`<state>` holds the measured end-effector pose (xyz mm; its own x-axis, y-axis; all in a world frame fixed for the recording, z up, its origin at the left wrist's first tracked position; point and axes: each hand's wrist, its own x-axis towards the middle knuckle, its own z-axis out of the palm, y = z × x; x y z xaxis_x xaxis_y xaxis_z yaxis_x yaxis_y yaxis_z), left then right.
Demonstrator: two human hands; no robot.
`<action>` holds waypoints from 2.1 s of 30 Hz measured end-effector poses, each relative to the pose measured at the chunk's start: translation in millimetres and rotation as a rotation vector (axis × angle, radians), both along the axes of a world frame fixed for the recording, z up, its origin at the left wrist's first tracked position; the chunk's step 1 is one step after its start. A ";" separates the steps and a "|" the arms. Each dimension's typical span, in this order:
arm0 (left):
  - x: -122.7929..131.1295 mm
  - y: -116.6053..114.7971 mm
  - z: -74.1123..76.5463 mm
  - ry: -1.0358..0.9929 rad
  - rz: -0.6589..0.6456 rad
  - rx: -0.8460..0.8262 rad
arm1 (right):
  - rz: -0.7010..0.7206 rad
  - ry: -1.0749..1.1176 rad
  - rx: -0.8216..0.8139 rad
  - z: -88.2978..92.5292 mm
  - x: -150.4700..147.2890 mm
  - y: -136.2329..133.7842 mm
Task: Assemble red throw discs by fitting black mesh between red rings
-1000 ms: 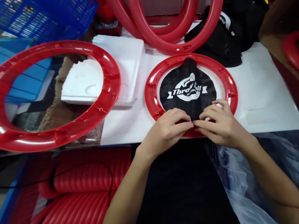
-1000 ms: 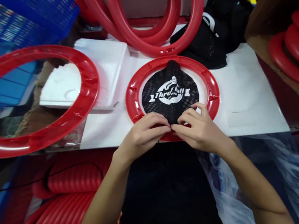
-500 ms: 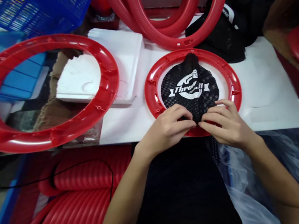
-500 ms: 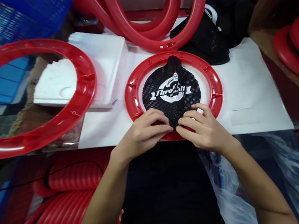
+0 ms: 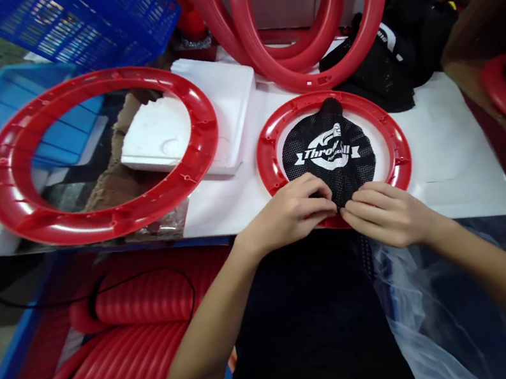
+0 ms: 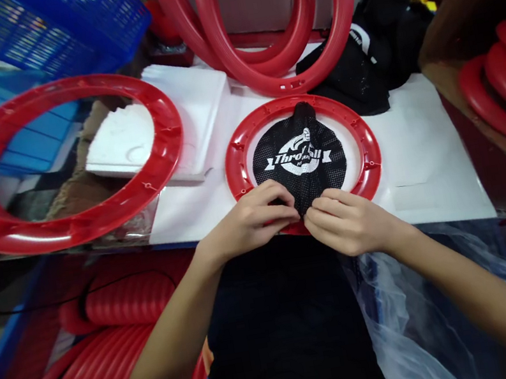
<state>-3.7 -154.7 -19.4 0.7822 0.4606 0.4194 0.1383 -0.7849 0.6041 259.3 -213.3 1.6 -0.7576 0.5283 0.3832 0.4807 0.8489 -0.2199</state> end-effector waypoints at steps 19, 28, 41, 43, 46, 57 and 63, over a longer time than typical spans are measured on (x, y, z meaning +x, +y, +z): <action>2.9 15.3 9.9 0.319 0.414 0.139 | 0.325 -0.272 -0.212 62.5 -68.4 -39.1; -6.8 53.8 19.9 0.138 0.036 -0.174 | -0.277 -0.015 -0.215 -1.3 -22.1 60.7; 7.1 64.0 26.3 0.037 0.222 -0.376 | -0.432 0.471 -0.880 9.3 -17.1 81.6; 8.7 63.9 23.7 0.019 0.242 -0.369 | -0.448 0.462 -0.813 6.1 -20.0 80.6; 9.1 63.6 21.5 0.012 0.260 -0.392 | -0.476 0.444 -0.702 2.7 -23.1 78.1; 10.0 61.7 18.6 -0.017 0.255 -0.402 | -0.558 0.393 -0.714 5.0 -25.3 79.7; 18.3 63.7 28.2 0.132 0.272 -0.284 | -0.606 0.416 -0.660 0.6 -28.0 78.8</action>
